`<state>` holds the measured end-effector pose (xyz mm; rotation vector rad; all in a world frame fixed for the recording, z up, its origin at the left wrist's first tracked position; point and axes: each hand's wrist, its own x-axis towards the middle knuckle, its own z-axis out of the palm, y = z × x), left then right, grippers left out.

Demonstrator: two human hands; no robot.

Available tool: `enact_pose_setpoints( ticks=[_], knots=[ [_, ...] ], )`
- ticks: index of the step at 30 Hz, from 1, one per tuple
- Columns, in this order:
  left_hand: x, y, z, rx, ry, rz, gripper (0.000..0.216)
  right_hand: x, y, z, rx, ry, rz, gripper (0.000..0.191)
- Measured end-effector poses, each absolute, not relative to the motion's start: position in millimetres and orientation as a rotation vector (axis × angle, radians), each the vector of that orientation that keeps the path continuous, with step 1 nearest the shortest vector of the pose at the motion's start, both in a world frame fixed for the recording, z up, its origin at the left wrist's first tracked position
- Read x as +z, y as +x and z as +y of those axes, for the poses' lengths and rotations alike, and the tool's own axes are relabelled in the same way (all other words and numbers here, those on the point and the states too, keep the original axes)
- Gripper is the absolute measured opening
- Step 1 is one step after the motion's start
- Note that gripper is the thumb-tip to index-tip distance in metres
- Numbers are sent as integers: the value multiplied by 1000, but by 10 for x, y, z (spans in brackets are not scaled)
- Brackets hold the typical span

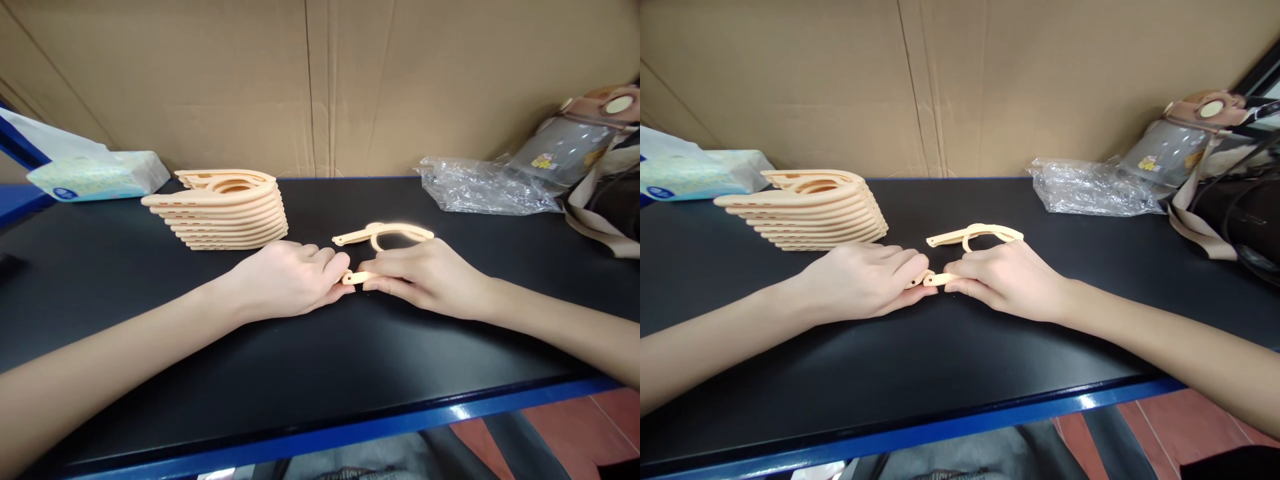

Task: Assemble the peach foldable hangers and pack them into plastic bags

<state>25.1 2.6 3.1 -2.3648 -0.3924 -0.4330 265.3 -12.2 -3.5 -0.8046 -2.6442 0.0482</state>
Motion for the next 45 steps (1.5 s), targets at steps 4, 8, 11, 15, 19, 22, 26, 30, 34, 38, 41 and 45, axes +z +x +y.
enact_pose_setpoints(
  ticks=[4, 8, 11, 15, 19, 22, 26, 30, 34, 38, 41, 45],
  knots=[
    [18, 240, 13, -430, -2420, -445, 35, -37, 2647, -131, -38, -793, -2620, 28],
    [13, 259, 10, -415, -2479, -488, 34, -29, 2637, -127, -93, -782, -2617, 27],
    [15, 275, 4, -428, -2531, -510, 32, -25, 2638, -118, -149, -771, -2607, 28],
    [21, 273, -7, -429, -2548, -497, 31, -27, 2648, -111, -181, -749, -2608, 30],
    [31, 259, -18, -419, -2548, -479, 34, -26, 2653, -114, -142, -743, -2630, 31],
    [41, 258, -25, -429, -2594, -471, 36, -20, 2654, -111, -105, -751, -2637, 31],
    [45, 264, -31, -422, -2643, -451, 38, -6, 2652, -106, 22, -778, -2644, 28],
    [40, 268, -33, -410, -2632, -436, 37, -3, 2656, -113, 32, -802, -2649, 27],
    [34, 281, -36, -393, -2598, -466, 34, -24, 2663, -114, -70, -769, -2630, 29],
    [13, 305, -47, -358, -2575, -520, 30, -31, 2644, -112, -132, -757, -2635, 32],
    [-1, 317, -52, -357, -2608, -547, 28, -12, 2624, -127, -118, -778, -2664, 33],
    [3, 315, -46, -377, -2606, -562, 29, 31, 2625, -161, -101, -744, -2663, 33]
  ],
)
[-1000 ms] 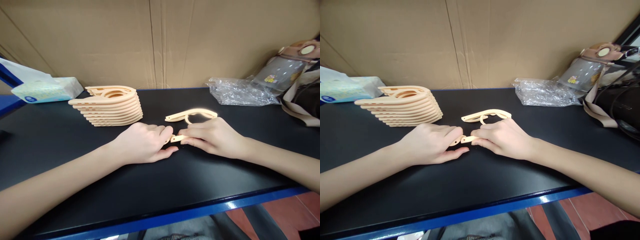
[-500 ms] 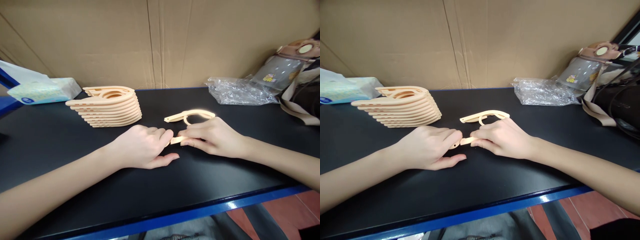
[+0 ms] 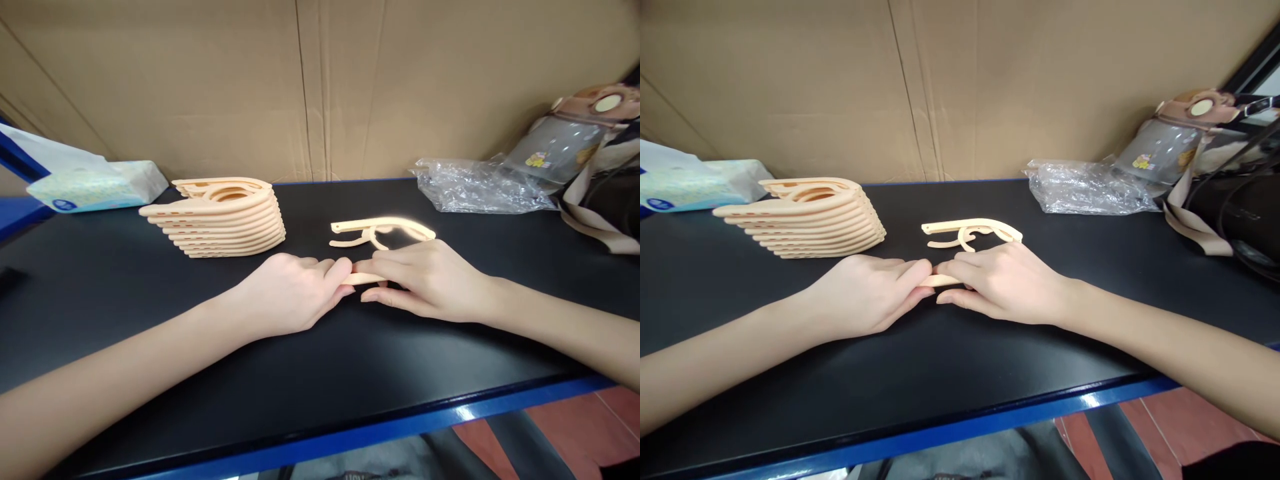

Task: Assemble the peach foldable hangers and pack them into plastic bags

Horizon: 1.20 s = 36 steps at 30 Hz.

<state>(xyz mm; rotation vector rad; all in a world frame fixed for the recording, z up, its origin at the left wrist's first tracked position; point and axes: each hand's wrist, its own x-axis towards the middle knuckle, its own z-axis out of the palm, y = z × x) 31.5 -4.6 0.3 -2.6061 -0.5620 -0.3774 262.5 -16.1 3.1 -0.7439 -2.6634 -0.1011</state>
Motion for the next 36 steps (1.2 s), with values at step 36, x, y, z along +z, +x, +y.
enact_pose_setpoints(
  ticks=[36],
  knots=[
    [29, 297, -69, -301, -2384, -489, 48, 11, 2829, 146, 37, -1300, -2320, 20]
  ],
)
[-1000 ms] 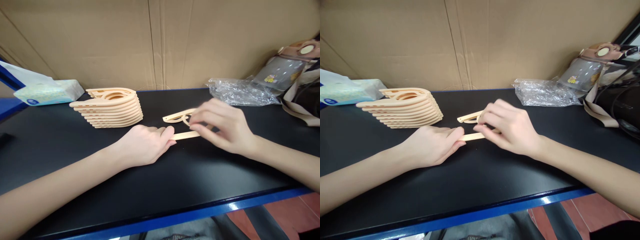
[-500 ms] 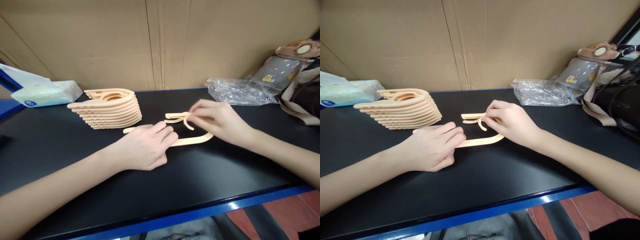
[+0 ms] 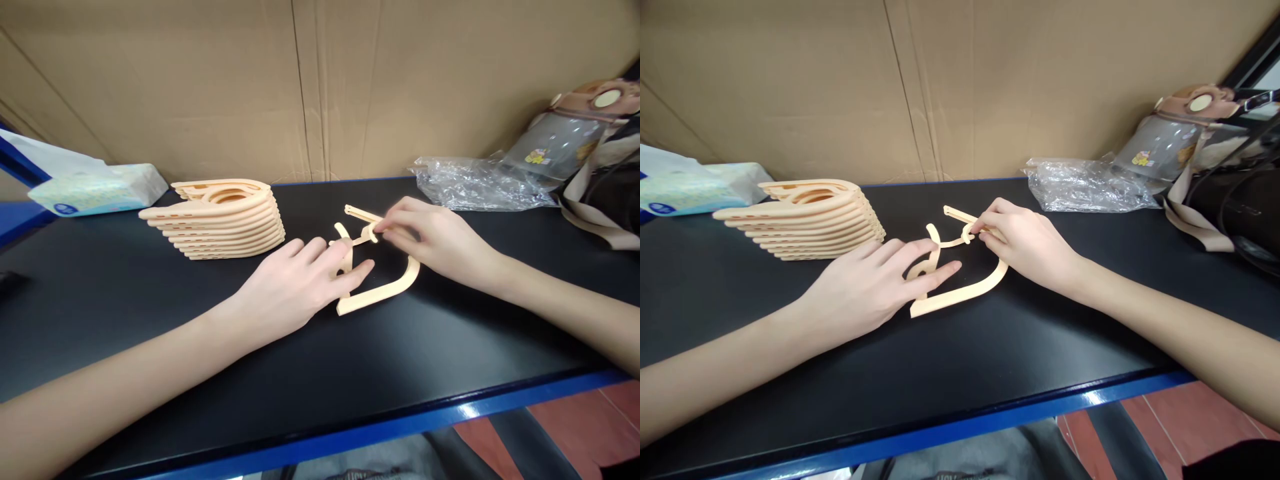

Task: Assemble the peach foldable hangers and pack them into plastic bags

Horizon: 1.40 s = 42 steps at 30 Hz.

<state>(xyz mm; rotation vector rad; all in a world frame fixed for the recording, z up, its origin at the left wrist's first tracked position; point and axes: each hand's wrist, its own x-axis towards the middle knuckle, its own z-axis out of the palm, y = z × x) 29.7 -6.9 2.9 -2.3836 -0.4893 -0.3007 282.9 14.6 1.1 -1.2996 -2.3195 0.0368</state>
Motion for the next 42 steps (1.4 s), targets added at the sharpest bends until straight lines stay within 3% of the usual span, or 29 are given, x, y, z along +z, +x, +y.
enact_pose_setpoints(
  ticks=[4, 9, 16, 20, 23, 30, 42],
  knots=[
    [17, 295, -68, -302, -2384, -566, 52, 13, 2835, 152, 26, -1297, -2311, 19],
    [10, 286, -13, -258, -2586, -511, 43, 22, 2808, 121, 14, -1342, -2311, 18],
    [-26, 233, 71, -495, -2917, -561, 40, 24, 2761, 80, 44, -1410, -2347, 16],
    [-32, 261, 33, -557, -2905, -707, 23, 18, 2762, 80, 74, -1415, -2340, 19],
    [-27, 277, 9, -525, -2876, -735, 31, 8, 2765, 84, 90, -1396, -2342, 22],
    [-12, 263, 13, -486, -2880, -559, 16, -47, 2805, 159, 144, -1359, -2307, 26],
    [-17, 277, 20, -457, -2930, -537, 17, -70, 2827, 185, 133, -1340, -2331, 27]
  ],
)
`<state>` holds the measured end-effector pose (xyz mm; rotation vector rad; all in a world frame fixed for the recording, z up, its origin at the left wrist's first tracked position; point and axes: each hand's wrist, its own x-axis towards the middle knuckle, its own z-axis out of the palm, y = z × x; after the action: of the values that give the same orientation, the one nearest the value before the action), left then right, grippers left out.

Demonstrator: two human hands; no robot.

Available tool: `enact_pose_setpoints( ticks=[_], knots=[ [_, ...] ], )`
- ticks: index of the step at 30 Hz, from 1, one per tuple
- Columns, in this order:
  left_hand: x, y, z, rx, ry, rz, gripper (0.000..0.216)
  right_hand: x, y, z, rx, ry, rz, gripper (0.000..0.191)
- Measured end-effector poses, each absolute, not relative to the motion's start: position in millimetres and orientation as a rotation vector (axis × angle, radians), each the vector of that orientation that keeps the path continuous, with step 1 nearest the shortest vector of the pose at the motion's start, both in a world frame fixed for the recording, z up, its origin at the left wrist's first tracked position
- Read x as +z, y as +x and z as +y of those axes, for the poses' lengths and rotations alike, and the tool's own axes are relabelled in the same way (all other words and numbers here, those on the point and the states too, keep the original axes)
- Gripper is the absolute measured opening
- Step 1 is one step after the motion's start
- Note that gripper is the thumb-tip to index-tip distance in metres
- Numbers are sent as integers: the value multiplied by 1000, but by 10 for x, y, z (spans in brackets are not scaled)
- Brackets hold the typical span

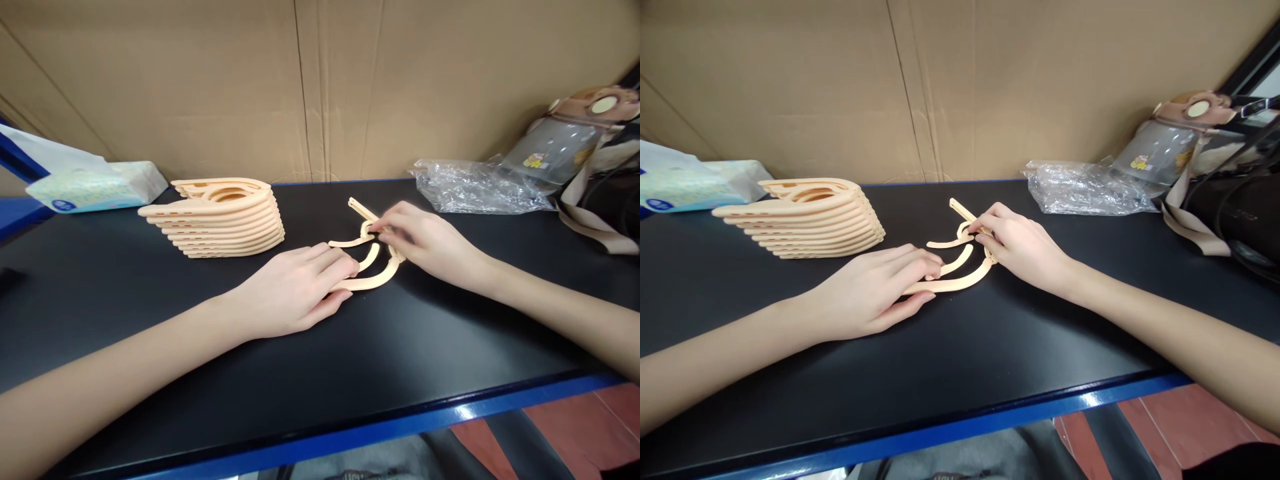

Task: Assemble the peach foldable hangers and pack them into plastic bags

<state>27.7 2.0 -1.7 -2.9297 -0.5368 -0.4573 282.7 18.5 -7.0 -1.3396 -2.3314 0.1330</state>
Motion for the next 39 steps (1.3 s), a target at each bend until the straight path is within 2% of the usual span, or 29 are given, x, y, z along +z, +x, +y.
enact_pose_setpoints(
  ticks=[10, 22, 29, 39],
  knots=[
    [-33, 278, 21, -473, -2923, -573, 15, -70, 2816, 176, 168, -1346, -2326, 26],
    [-45, 290, 40, -566, -2934, -825, 28, -34, 2765, 111, 244, -1147, -2430, 26],
    [-42, 293, 53, -601, -2841, -932, 17, -19, 2742, 60, 276, -1062, -2513, 27],
    [-56, 303, 23, -624, -2701, -1049, 16, -2, 2729, 44, 318, -1031, -2514, 30]
  ],
)
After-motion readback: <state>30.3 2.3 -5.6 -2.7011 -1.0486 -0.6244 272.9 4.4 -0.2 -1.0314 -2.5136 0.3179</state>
